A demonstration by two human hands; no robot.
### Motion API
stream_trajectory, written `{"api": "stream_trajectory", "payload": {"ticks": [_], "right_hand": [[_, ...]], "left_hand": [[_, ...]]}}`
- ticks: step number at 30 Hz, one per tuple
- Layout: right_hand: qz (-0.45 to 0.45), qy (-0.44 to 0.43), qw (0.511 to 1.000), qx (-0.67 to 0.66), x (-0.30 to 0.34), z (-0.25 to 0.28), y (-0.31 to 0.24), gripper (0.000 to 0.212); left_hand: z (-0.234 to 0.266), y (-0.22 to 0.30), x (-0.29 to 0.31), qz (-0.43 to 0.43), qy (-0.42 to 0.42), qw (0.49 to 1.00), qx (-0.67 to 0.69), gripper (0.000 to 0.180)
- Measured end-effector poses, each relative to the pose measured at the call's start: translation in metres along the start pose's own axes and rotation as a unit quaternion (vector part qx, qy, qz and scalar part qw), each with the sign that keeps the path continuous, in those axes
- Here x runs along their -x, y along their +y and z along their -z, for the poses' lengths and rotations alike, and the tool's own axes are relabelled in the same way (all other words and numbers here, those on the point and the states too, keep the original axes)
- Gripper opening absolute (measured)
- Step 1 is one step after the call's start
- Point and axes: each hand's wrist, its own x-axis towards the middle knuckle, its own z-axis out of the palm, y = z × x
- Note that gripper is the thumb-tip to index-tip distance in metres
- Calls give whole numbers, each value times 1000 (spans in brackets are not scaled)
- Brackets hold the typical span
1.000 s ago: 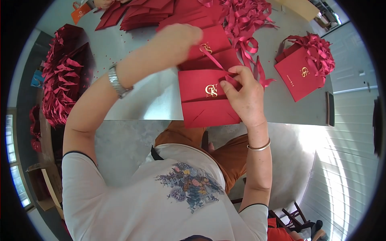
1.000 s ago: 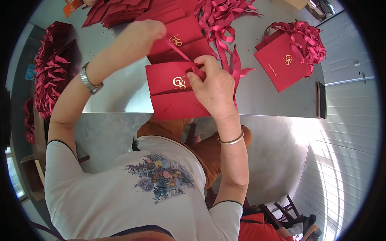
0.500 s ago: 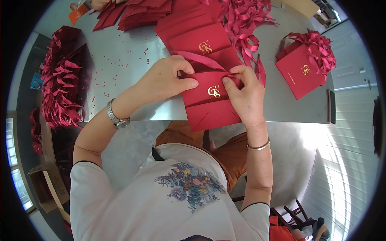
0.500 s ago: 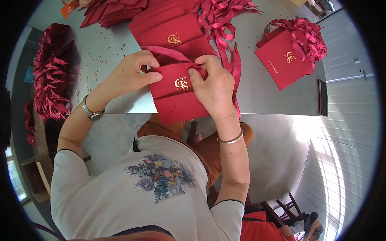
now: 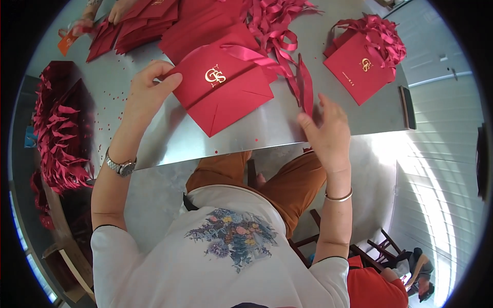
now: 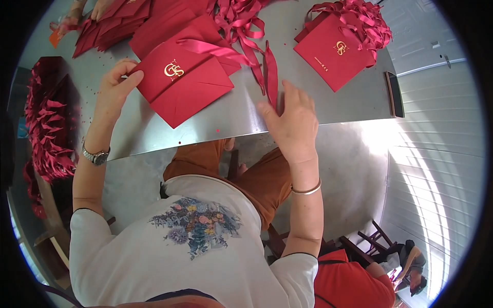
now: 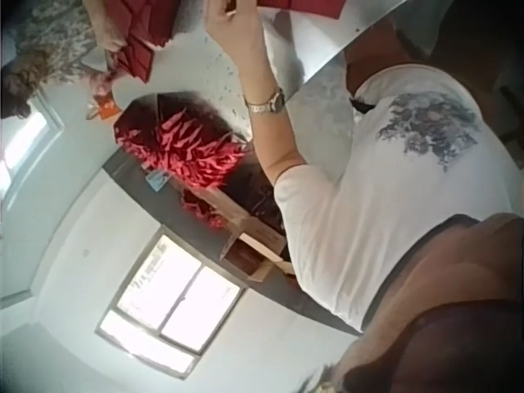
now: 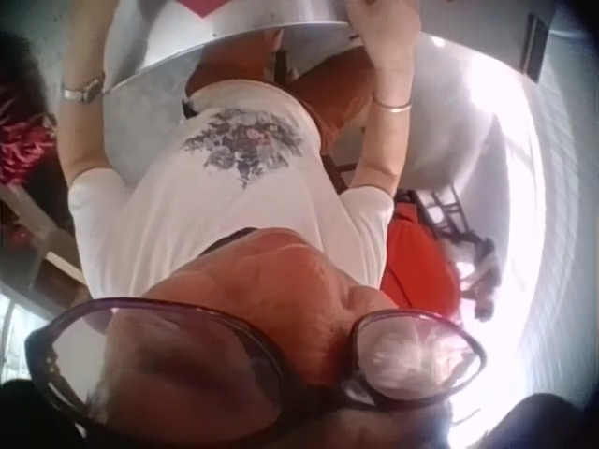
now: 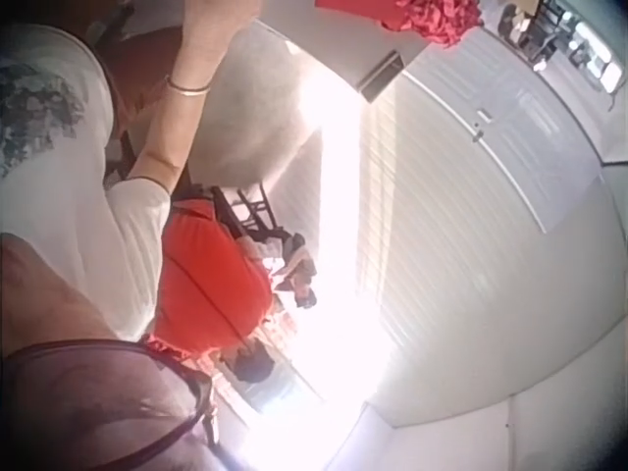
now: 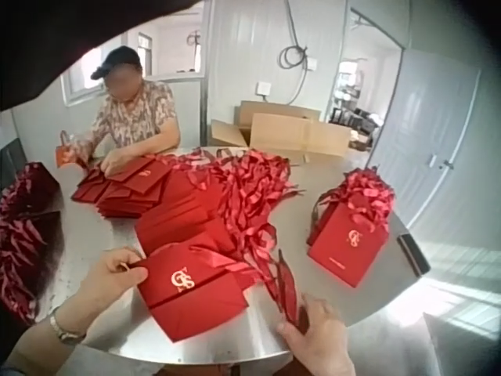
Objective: The person assembles gift pouches by threading ribbons through the pouch slots and folding the flaps by hand, setting the completed pouches aside on the table.
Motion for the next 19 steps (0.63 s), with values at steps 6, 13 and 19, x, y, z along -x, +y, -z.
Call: {"api": "stream_trajectory", "payload": {"ticks": [6,13,19], "right_hand": [[-38,-97,995,-1,-21,-8,13,27],[-31,-1,985,-170,-179,33,18,32],[99,164,977,-98,-203,12,23,38]], "left_hand": [[1,-3,6,-4,32,992,119,12],[-19,15,-7,-92,-83,988,92,11],[-55,21,-19,-111,-51,992,25,12]]}}
